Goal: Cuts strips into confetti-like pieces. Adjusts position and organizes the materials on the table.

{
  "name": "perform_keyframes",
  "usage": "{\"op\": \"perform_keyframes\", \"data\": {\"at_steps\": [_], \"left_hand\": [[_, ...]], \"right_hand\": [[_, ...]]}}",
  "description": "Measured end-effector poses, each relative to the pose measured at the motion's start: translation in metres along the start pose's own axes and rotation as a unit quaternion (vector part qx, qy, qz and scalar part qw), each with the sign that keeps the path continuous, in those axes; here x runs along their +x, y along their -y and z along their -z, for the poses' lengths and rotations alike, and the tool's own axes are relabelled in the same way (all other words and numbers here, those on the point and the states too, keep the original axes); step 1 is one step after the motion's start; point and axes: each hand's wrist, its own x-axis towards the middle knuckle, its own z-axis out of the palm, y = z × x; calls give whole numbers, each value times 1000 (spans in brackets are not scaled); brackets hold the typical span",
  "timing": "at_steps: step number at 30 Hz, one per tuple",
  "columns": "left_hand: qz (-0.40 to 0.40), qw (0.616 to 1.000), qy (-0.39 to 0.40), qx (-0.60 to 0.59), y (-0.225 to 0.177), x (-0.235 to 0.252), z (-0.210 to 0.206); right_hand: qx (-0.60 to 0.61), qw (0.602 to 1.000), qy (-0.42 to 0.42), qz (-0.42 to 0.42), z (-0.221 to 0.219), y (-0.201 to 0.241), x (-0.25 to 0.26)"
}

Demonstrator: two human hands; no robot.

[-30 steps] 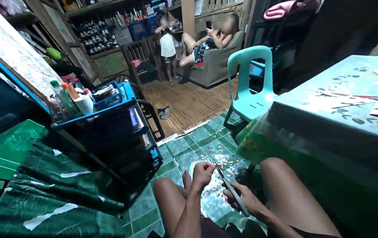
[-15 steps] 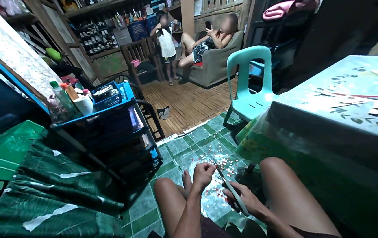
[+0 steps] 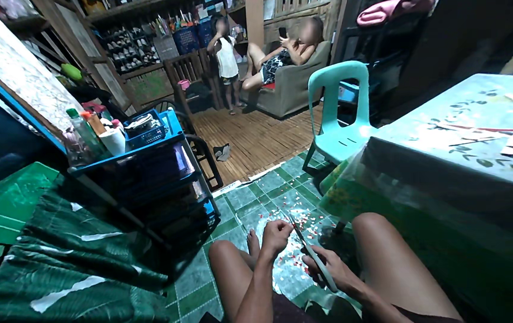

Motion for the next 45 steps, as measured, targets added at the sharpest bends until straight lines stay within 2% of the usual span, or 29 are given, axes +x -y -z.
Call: {"op": "perform_keyframes", "data": {"at_steps": [45], "left_hand": [[-4, 1000, 7, 2, 6, 3, -9]], "right_hand": [[1, 1000, 8, -11, 5, -3, 0]]}}
